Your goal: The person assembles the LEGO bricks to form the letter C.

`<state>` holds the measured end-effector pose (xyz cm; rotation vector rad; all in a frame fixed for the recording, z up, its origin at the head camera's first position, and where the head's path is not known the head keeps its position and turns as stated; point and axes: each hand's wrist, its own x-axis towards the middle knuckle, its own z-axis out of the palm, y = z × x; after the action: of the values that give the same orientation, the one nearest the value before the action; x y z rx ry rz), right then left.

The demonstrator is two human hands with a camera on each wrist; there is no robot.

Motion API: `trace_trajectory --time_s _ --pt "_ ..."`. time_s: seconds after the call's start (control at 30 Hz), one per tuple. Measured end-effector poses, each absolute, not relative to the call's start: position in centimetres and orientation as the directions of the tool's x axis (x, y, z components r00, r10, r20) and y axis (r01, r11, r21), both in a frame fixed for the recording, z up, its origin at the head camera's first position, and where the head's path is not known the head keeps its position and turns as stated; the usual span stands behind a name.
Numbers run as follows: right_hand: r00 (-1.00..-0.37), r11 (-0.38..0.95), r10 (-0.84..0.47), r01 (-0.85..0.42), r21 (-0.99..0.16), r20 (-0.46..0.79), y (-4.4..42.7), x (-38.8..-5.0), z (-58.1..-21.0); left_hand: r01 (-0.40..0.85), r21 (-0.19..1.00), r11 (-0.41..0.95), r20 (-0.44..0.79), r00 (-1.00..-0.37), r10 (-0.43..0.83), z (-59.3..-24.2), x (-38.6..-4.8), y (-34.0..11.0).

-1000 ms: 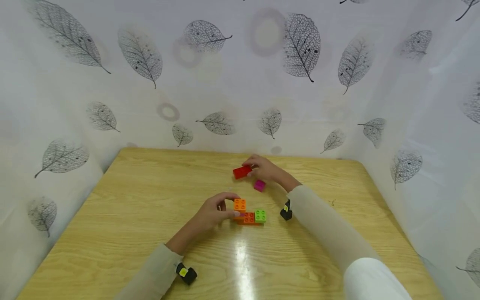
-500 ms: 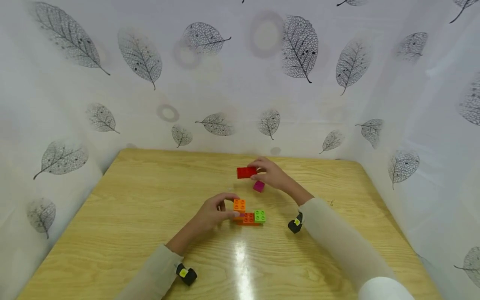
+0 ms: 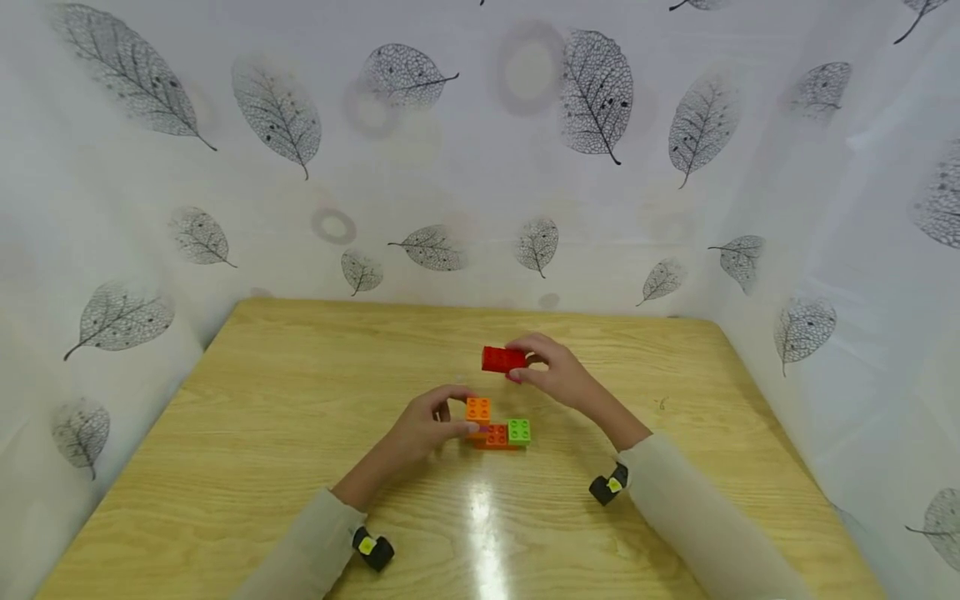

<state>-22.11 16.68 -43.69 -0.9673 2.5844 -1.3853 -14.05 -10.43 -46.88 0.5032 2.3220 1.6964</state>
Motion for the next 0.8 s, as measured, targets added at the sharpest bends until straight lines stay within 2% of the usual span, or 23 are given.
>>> trace_trajectory --time_s 0.5,0.8 --pt "-0.823 0.391 -0.498 -0.494 -0.777 0.273 18.0 -16.9 -43.8 0.115 0.955 0.272 0.006 -0.929 0.371 -47.2 -14.3 -10.4" --pt "-0.812 0.366 -0.504 -0.51 -0.779 0.294 18.1 -15.5 -44.2 0.107 0.955 0.276 -0.002 -0.929 0.369 -47.1 -14.2 -10.3"
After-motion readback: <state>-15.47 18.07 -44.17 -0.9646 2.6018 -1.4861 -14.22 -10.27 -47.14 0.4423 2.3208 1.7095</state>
